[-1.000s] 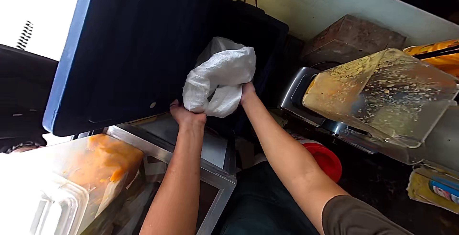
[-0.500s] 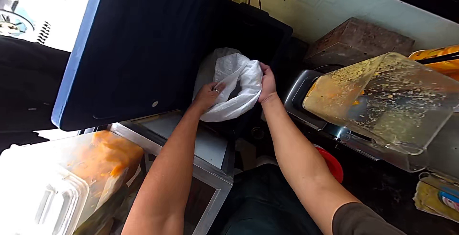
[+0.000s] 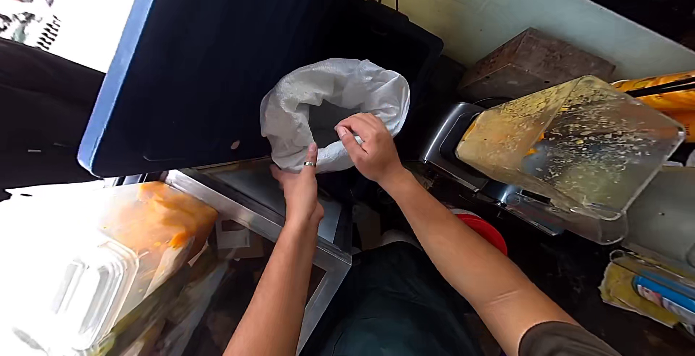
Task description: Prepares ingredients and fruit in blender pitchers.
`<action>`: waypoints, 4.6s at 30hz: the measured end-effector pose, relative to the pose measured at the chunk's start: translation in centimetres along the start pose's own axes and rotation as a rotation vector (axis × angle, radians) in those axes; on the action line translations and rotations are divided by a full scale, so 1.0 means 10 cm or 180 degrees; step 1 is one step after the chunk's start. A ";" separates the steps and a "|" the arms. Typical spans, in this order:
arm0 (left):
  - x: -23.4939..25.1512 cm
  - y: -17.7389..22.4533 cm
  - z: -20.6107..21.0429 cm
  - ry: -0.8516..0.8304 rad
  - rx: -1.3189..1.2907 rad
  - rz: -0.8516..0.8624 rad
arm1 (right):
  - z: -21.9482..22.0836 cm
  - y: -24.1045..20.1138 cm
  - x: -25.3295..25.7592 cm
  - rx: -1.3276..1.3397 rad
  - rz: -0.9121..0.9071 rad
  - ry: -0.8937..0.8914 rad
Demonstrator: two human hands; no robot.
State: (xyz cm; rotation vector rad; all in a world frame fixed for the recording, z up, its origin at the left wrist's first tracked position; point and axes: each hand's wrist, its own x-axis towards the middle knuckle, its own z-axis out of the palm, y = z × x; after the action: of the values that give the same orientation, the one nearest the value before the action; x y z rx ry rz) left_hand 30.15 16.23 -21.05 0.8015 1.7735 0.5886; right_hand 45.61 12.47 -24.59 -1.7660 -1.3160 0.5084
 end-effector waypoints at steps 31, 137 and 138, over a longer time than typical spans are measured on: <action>0.30 -0.01 -0.95 -0.0672 0.2107 0.2902 | 1.33 1.15 -0.20 -0.1801 0.0484 -0.3361; 0.34 -0.09 -1.05 -0.0987 0.1645 0.3315 | 1.49 1.09 -0.02 -0.1575 0.0690 -0.2816; 0.34 -0.09 -1.04 -0.0983 0.1633 0.3313 | 1.34 1.08 0.25 -0.1579 0.0522 -0.2528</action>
State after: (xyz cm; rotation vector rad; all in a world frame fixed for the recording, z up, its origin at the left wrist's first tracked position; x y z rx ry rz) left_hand 19.39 18.10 -20.41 2.0885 1.1210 0.6066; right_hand 42.79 19.10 -40.46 -2.1901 -1.9691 1.1327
